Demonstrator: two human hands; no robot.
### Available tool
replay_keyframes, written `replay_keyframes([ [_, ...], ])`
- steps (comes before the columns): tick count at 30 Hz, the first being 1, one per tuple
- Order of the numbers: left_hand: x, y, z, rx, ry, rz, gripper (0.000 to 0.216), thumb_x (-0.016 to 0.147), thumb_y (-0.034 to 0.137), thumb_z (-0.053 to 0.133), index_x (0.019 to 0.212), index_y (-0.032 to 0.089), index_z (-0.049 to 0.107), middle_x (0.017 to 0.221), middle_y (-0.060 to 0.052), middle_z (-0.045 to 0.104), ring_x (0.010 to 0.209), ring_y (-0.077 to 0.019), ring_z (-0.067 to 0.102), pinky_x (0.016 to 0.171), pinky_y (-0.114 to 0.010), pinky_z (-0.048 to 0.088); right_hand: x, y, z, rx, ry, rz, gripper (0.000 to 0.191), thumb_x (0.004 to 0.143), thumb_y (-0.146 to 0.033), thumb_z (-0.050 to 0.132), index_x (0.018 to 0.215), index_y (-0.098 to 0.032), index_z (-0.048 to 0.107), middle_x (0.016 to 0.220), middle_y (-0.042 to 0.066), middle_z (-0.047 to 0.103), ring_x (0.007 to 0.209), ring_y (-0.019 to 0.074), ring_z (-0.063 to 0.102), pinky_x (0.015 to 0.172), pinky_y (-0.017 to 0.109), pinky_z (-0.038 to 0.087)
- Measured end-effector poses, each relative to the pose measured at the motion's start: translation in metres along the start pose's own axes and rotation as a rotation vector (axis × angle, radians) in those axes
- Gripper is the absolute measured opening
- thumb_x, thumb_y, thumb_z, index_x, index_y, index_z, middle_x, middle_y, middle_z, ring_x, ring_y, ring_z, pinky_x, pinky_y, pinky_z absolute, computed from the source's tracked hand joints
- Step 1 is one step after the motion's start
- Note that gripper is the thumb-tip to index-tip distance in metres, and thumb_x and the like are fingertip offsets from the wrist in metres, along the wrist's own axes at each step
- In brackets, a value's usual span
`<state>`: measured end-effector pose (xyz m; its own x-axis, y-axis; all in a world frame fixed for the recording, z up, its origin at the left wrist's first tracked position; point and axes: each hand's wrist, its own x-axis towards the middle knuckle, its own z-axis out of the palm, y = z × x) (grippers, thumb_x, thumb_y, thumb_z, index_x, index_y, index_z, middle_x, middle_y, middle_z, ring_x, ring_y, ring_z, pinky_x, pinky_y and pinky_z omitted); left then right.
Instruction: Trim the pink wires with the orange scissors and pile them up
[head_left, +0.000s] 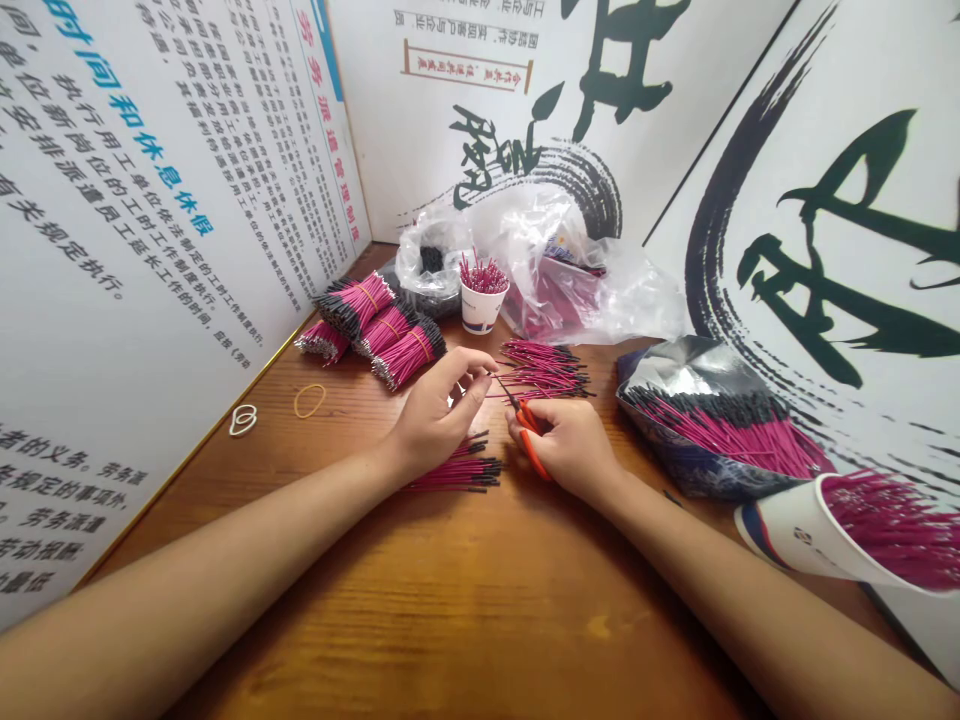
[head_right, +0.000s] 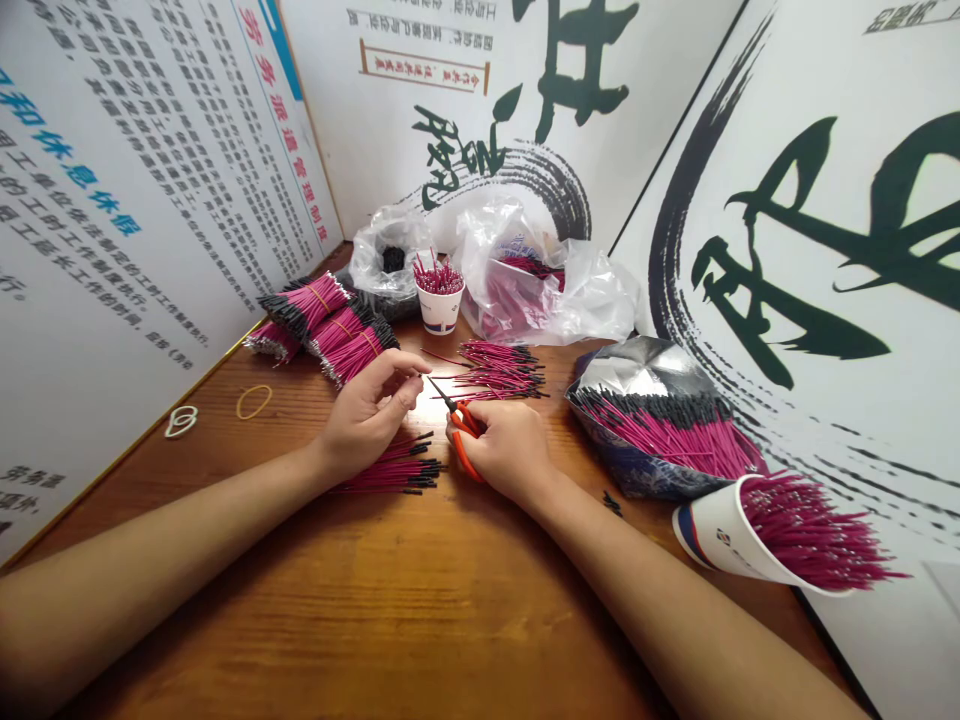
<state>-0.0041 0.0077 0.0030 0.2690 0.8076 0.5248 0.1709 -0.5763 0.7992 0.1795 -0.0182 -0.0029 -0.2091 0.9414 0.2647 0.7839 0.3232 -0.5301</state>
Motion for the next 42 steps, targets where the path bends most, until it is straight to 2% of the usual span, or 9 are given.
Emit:
replay_keyframes([
  [8, -0.0009, 0.0001, -0.0013, -0.025, -0.026, 0.028, 0.007, 0.092, 0.021, 0.05, 0.091, 0.018, 0.056, 0.079, -0.001, 0.054, 0.069, -0.0117, 0.049, 0.059, -0.025, 0.041, 0.0005, -0.0012, -0.002, 0.01, -0.033, -0.03, 0.037, 0.077, -0.031, 0.057, 0.05, -0.019, 0.035, 0.048, -0.003, 0.035, 0.05, 0.01, 0.029, 0.049, 0.025, 0.021],
  [13, -0.0002, -0.0014, -0.0011, -0.034, 0.022, 0.011, 0.008, 0.094, 0.022, 0.048, 0.09, 0.019, 0.054, 0.076, 0.0, 0.052, 0.067, -0.0115, 0.048, 0.059, -0.025, 0.042, 0.0006, 0.0014, -0.001, 0.086, -0.012, 0.013, 0.038, 0.08, -0.033, 0.056, 0.051, -0.019, 0.036, 0.049, -0.004, 0.034, 0.05, 0.0098, 0.03, 0.049, 0.025, 0.021],
  [20, -0.0005, -0.0022, -0.0016, 0.0, -0.03, 0.035, 0.011, 0.094, 0.022, 0.05, 0.095, 0.018, 0.059, 0.088, -0.004, 0.06, 0.081, -0.0141, 0.056, 0.067, -0.026, 0.046, 0.0007, 0.0042, 0.0007, 0.092, 0.006, 0.001, 0.039, 0.08, -0.034, 0.056, 0.053, -0.02, 0.032, 0.05, -0.004, 0.032, 0.05, 0.0097, 0.03, 0.049, 0.025, 0.021],
  [26, -0.0003, -0.0014, -0.0024, 0.018, 0.049, 0.046, 0.01, 0.095, 0.024, 0.051, 0.097, 0.019, 0.06, 0.088, -0.003, 0.059, 0.077, -0.0128, 0.056, 0.066, -0.026, 0.046, -0.0006, 0.0034, 0.0006, 0.048, 0.024, -0.034, 0.039, 0.08, -0.033, 0.056, 0.053, -0.02, 0.032, 0.05, -0.004, 0.032, 0.049, 0.0098, 0.03, 0.05, 0.025, 0.022],
  [31, 0.0, -0.0022, -0.0015, 0.04, 0.045, 0.066, 0.007, 0.094, 0.023, 0.052, 0.093, 0.019, 0.058, 0.086, -0.002, 0.058, 0.076, -0.0126, 0.055, 0.066, -0.026, 0.045, -0.0011, 0.0034, 0.0012, 0.042, 0.072, -0.078, 0.04, 0.082, -0.033, 0.056, 0.053, -0.02, 0.03, 0.05, -0.004, 0.036, 0.049, 0.0096, 0.03, 0.051, 0.026, 0.023],
  [42, 0.0001, -0.0024, -0.0019, 0.09, 0.01, 0.108, 0.008, 0.094, 0.022, 0.052, 0.09, 0.018, 0.056, 0.083, -0.001, 0.056, 0.075, -0.0123, 0.053, 0.068, -0.025, 0.044, -0.002, 0.0046, 0.0022, 0.017, 0.065, -0.095, 0.038, 0.081, -0.029, 0.056, 0.054, -0.02, 0.029, 0.05, -0.004, 0.034, 0.05, 0.0098, 0.03, 0.052, 0.026, 0.022],
])
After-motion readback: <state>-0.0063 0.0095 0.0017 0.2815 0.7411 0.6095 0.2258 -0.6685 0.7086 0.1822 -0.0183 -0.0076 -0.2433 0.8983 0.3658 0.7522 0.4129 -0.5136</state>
